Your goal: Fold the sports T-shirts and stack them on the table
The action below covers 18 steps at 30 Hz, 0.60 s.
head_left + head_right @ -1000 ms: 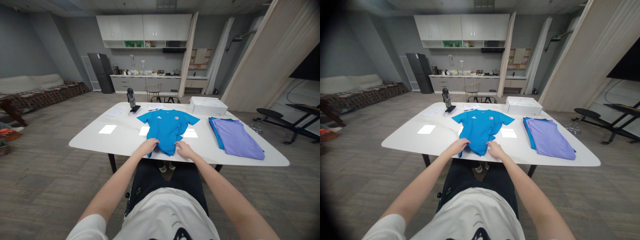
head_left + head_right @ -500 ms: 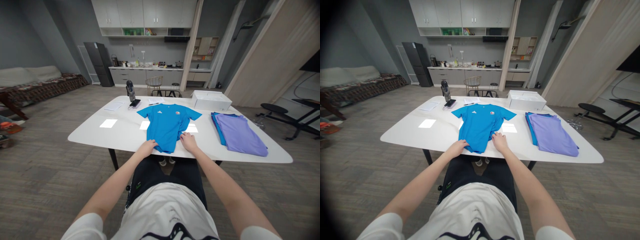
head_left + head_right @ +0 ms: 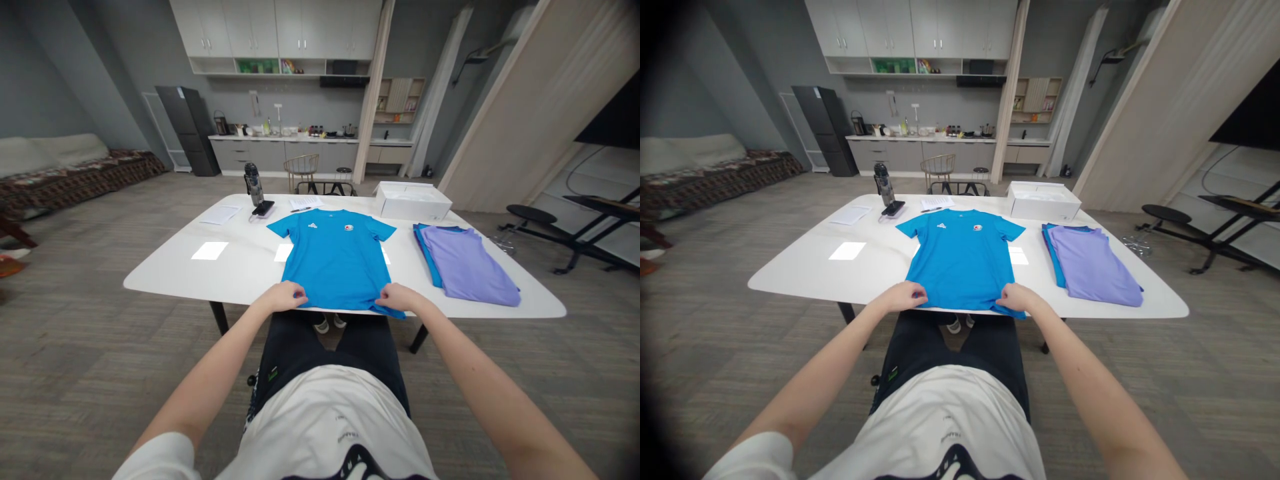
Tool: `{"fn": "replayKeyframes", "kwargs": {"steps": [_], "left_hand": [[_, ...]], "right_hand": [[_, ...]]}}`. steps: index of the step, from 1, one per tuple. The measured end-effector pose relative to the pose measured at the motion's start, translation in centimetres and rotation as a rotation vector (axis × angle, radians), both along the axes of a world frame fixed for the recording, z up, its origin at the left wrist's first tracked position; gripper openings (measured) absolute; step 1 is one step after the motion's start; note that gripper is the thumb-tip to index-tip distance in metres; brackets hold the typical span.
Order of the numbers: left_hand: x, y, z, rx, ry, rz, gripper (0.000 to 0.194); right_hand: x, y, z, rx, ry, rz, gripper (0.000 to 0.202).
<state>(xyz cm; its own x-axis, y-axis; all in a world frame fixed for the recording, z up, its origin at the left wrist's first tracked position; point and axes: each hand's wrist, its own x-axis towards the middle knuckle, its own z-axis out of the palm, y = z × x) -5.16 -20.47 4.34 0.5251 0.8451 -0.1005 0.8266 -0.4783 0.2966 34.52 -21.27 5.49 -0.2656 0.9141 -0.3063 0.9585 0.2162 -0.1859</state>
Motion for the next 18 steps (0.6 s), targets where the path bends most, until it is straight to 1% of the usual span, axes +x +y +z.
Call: {"fn": "replayKeyframes", "kwargs": {"steps": [1,3,5,7,9,12,14,16,18], "left_hand": [[0.5,0.0,-0.2,0.052,-0.013,0.027,0.031],[1.4,0.1,-0.6,0.178,0.014,0.123,0.036],[1.8,0.1,-1.2,0.263,0.095,0.237,0.037],[1.8,-0.2,-2.0,0.283,0.164,0.308,0.037],[1.4,-0.6,-2.7,0.272,0.194,0.337,0.037],[0.8,-1.3,-3.3,0.237,0.204,0.367,0.039],[0.7,-1.3,-3.3,0.198,0.213,0.387,0.041],[1.0,-0.6,-2.9,0.156,0.212,0.379,0.041],[1.6,1.0,-2.4,0.158,0.18,0.337,0.037]], "right_hand": [[-0.5,0.4,-0.2,0.077,0.032,-0.007,0.025],[-1.5,1.0,-0.8,0.199,0.076,-0.035,0.024],[-2.1,1.0,-1.8,0.239,0.055,-0.081,0.027],[-2.1,0.6,-2.7,0.255,-0.018,-0.138,0.034],[-1.5,0.0,-3.3,0.262,-0.084,-0.174,0.042],[0.1,-0.6,-3.5,0.178,-0.134,-0.171,0.053],[0.9,-0.2,-3.1,0.08,-0.158,-0.177,0.061],[1.2,0.9,-2.5,-0.014,-0.193,-0.198,0.065],[0.6,2.8,-1.9,-0.034,-0.218,-0.215,0.061]]}}
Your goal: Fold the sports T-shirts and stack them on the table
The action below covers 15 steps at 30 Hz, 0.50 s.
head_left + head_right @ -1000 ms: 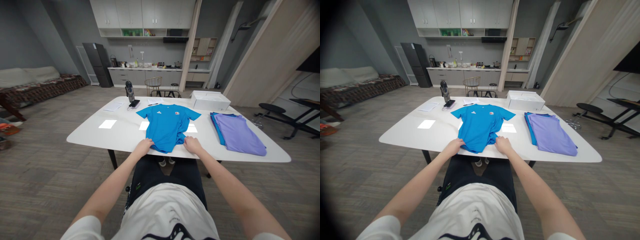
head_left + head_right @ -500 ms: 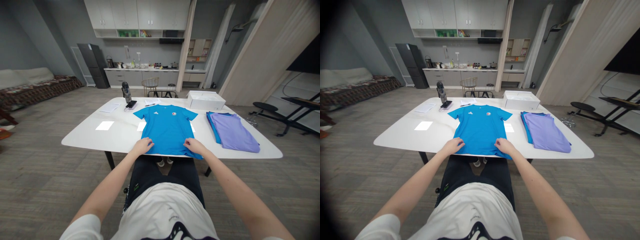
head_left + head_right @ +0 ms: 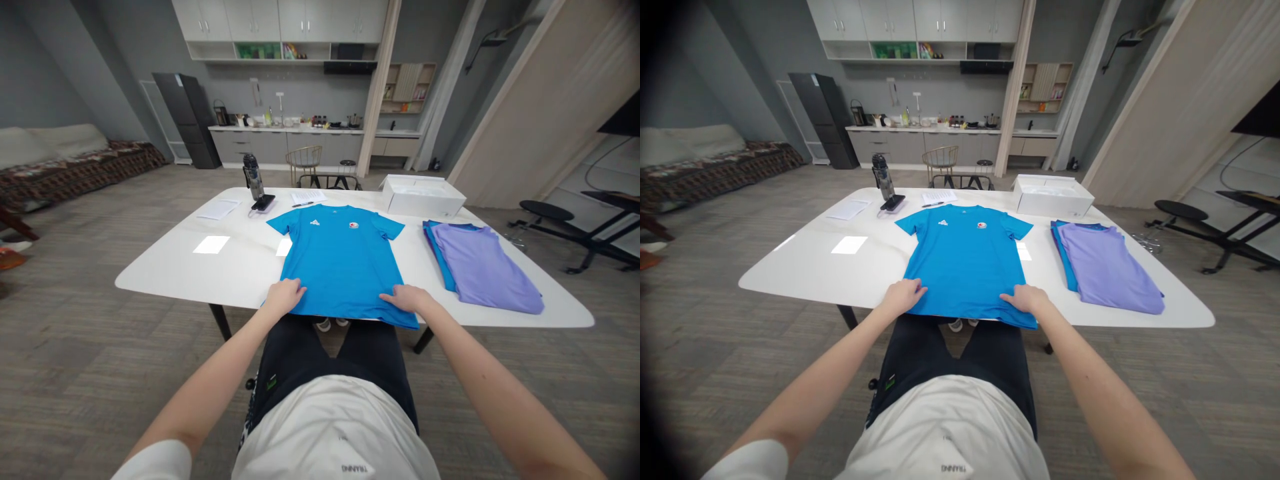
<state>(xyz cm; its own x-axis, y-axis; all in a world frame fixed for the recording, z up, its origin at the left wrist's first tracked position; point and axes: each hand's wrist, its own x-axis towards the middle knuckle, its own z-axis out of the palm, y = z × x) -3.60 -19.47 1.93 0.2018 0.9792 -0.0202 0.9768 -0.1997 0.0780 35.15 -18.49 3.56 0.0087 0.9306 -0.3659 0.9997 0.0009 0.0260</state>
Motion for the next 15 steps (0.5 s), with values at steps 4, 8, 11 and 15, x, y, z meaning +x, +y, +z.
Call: {"fn": "replayKeyframes", "kwargs": {"steps": [4,8,11,15], "left_hand": [[1.9,4.9,0.2,0.141,-0.07,-0.151,0.03],[3.2,9.0,-1.9,0.182,-0.103,-0.219,0.046],[3.2,9.6,-4.0,0.144,-0.12,-0.174,0.057],[2.7,9.7,-4.9,0.15,-0.155,-0.166,0.064]], "right_hand": [[-2.9,5.0,0.2,0.267,0.11,0.007,0.041],[-4.7,8.7,-1.6,0.464,0.212,0.072,0.03],[-4.0,9.3,-3.4,0.49,0.123,0.04,0.035],[-2.4,9.4,-4.3,0.437,0.012,-0.107,0.048]]}}
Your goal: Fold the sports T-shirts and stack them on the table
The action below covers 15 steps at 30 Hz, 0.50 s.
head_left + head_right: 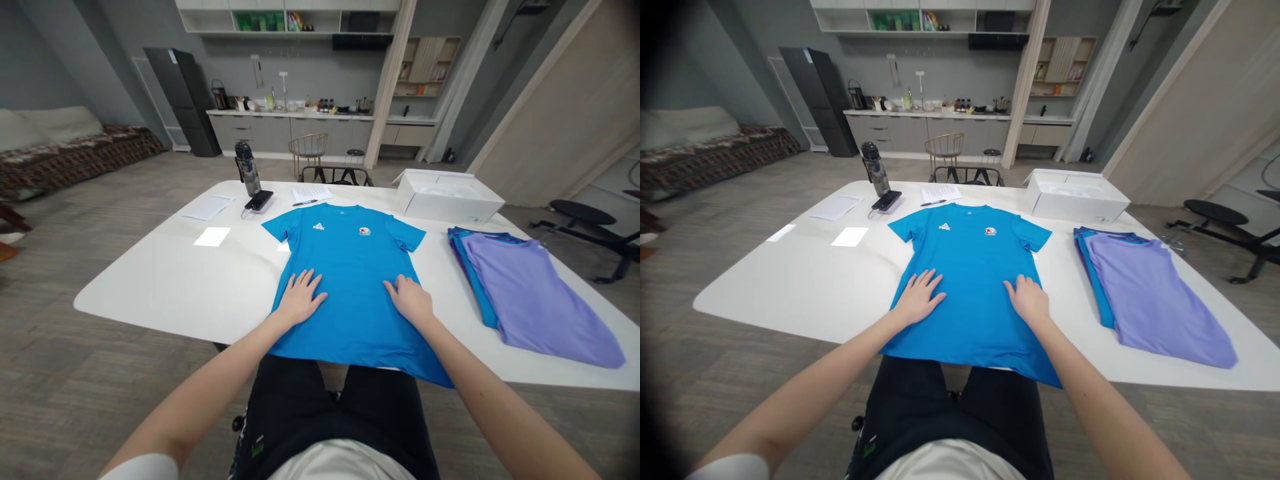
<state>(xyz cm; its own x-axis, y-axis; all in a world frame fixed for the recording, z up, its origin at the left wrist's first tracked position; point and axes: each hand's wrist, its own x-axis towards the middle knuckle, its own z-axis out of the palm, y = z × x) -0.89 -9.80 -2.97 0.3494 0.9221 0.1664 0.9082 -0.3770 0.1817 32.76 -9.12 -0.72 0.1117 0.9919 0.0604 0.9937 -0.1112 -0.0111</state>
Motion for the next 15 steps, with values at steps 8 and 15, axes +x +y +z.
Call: {"fn": "replayKeyframes", "kwargs": {"steps": [8,15], "left_hand": [[0.1,11.5,2.0,0.105,-0.115,0.204,0.05],[-5.8,22.4,2.9,0.058,-0.157,0.438,0.047]], "right_hand": [[-1.8,8.9,0.5,0.24,0.199,0.082,0.038],[2.5,18.8,-0.4,0.225,0.308,-0.089,0.047]]}}
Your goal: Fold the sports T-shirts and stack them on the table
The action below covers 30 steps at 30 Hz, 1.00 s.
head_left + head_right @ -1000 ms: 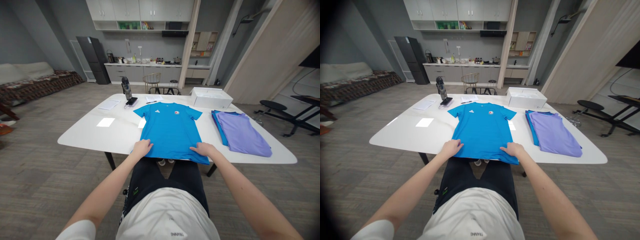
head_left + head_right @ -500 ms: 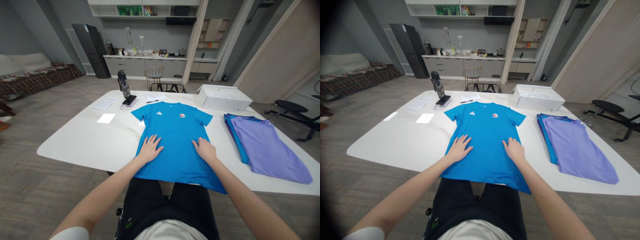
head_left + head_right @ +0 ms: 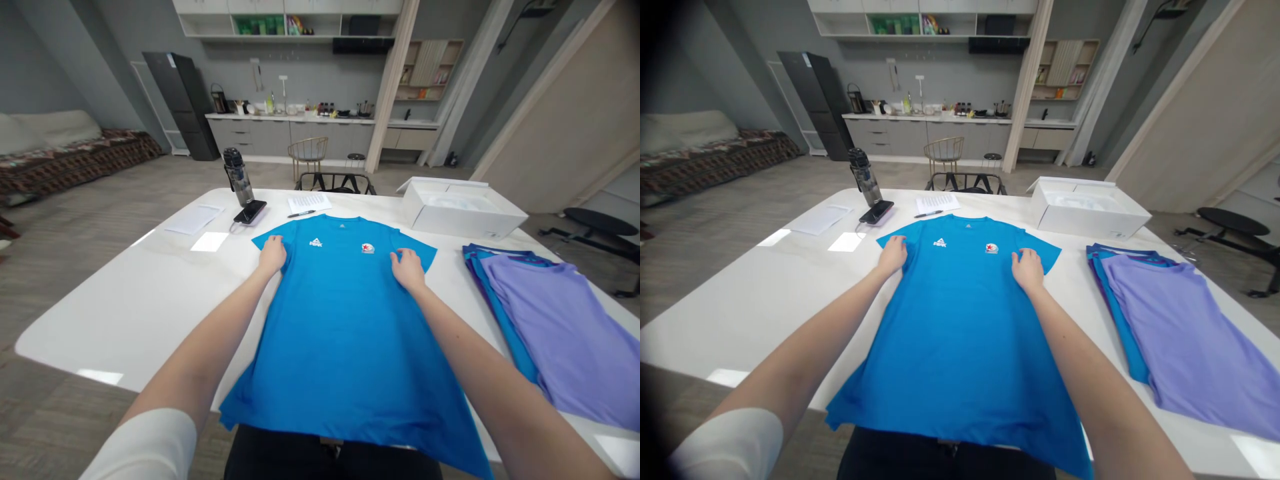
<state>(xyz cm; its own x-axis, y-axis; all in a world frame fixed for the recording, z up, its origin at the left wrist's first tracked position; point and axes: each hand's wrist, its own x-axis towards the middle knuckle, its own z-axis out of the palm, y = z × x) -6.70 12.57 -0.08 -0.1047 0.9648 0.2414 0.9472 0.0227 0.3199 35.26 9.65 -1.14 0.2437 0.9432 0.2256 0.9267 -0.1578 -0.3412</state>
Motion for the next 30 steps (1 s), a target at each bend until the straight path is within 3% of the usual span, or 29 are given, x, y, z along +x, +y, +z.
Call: {"fn": "replayKeyframes", "kwargs": {"steps": [4,8,14,18,24,27,30], "left_hand": [[-1.7,4.1,-0.4,-0.178,0.082,-0.04,0.047],[-2.4,6.1,-2.0,-0.317,0.15,-0.054,0.057],[-5.6,7.8,-3.2,-0.428,0.223,-0.103,0.064],[-7.6,8.6,-3.1,-0.389,0.26,-0.171,0.064],[-9.0,8.9,-2.3,-0.377,0.325,-0.279,0.06],[-8.3,9.1,-1.4,-0.369,0.335,-0.261,0.061],[-4.8,9.3,-0.5,-0.282,0.262,-0.227,0.062]], "right_hand": [[3.4,3.6,-0.7,-0.136,-0.026,-0.066,0.054],[6.2,5.4,-2.4,-0.218,-0.12,-0.053,0.066],[9.3,6.3,-3.7,-0.322,-0.167,-0.045,0.084],[10.5,7.3,-3.5,-0.365,-0.15,-0.068,0.096],[12.7,9.0,-3.4,-0.409,-0.17,-0.053,0.097],[12.2,9.8,-2.7,-0.42,-0.188,-0.076,0.091],[7.9,10.3,-1.6,-0.276,-0.242,-0.088,0.084]]}}
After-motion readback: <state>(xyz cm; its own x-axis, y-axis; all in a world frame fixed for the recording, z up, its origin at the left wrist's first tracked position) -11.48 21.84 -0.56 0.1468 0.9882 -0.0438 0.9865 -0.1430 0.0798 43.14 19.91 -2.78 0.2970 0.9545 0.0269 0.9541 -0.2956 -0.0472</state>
